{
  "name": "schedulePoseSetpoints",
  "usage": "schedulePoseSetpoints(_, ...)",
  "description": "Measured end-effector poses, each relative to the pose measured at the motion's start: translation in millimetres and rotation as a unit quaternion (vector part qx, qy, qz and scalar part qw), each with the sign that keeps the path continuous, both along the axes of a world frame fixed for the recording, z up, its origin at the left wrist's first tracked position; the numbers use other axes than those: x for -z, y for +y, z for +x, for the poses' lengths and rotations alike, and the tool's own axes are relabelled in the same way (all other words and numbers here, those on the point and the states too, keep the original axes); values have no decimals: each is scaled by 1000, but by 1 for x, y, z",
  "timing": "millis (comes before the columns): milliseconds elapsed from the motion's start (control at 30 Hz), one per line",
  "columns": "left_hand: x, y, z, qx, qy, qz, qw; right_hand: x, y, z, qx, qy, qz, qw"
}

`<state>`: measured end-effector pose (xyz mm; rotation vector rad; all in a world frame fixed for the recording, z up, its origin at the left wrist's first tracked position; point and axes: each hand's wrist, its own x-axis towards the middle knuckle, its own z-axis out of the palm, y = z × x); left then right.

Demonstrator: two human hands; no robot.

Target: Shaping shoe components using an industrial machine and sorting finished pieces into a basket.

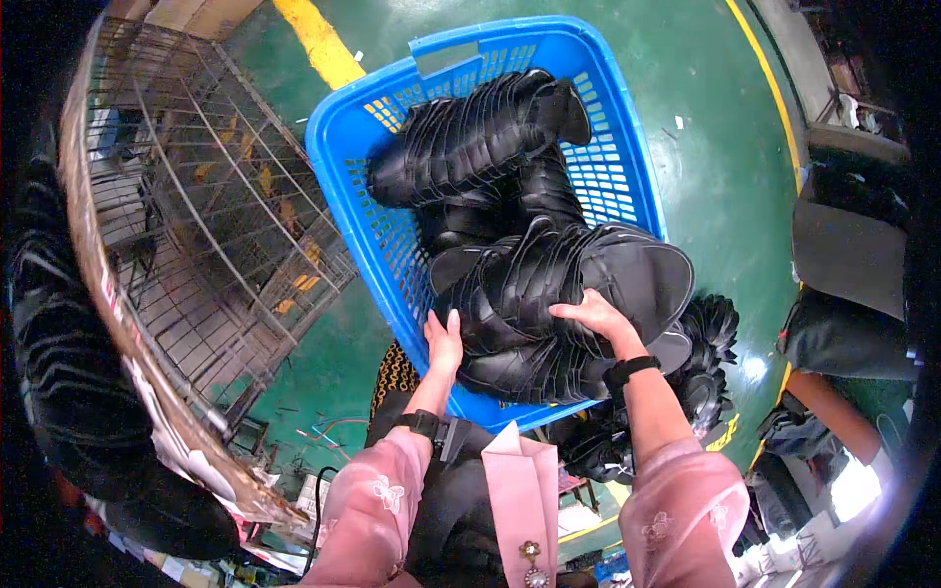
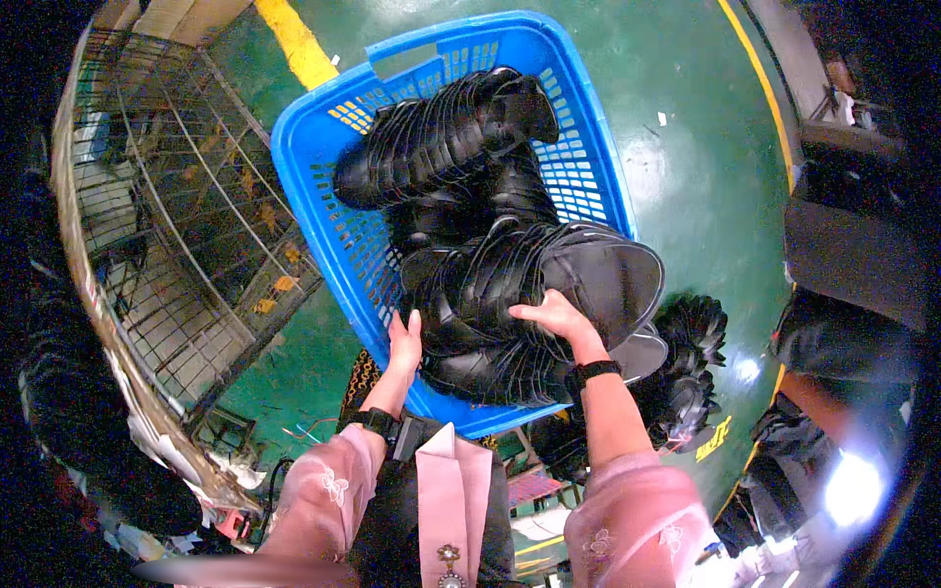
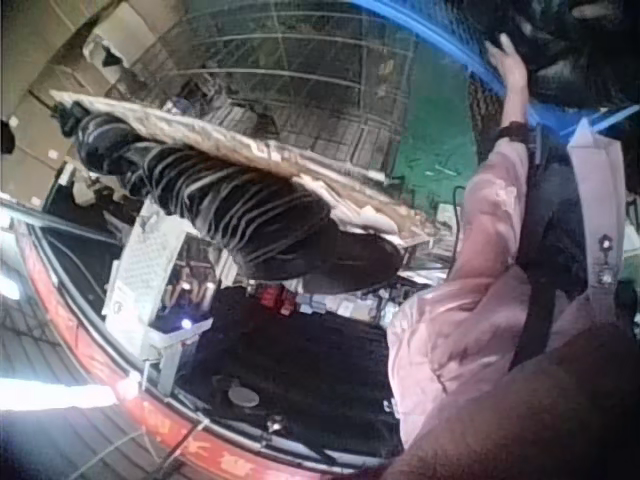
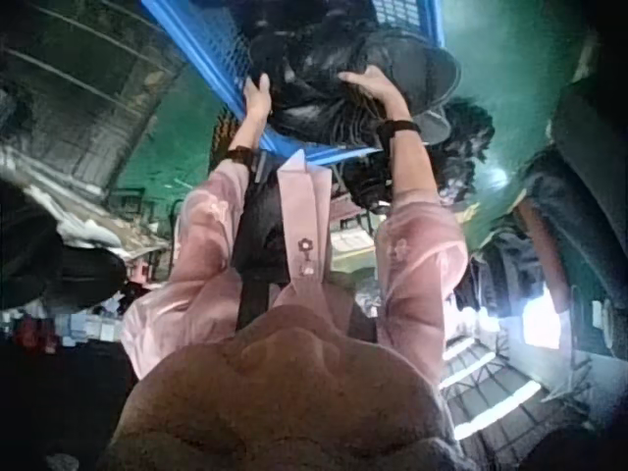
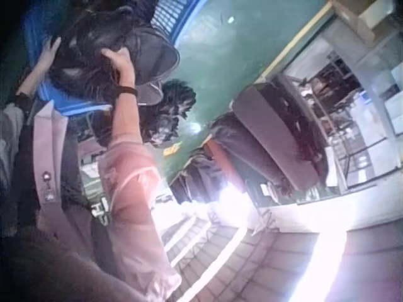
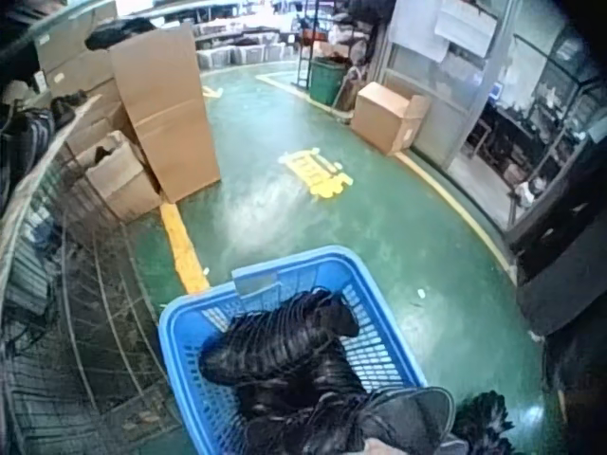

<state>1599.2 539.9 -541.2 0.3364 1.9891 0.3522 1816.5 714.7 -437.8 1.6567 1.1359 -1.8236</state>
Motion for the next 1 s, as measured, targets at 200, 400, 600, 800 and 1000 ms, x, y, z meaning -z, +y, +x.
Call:
schedulePoseSetpoints(200,-6,11,12,98,75,-41,991,26,2,15,1,-17,-5,1000)
schedulePoseSetpoints(400,6,23,-2,477,281,84,828,61,-5,29,69,4,-34,997)
schedulePoseSetpoints(600,36,13,-10,566,263,11,781,65,3,9,79,-45,-29,995)
schedulePoseSetpoints(800,40,13,-19,585,283,15,760,89,-3,16,75,-9,33,997)
schedulePoseSetpoints(1000,-7,30,-27,502,260,155,810,74,-13,22,104,31,128,986)
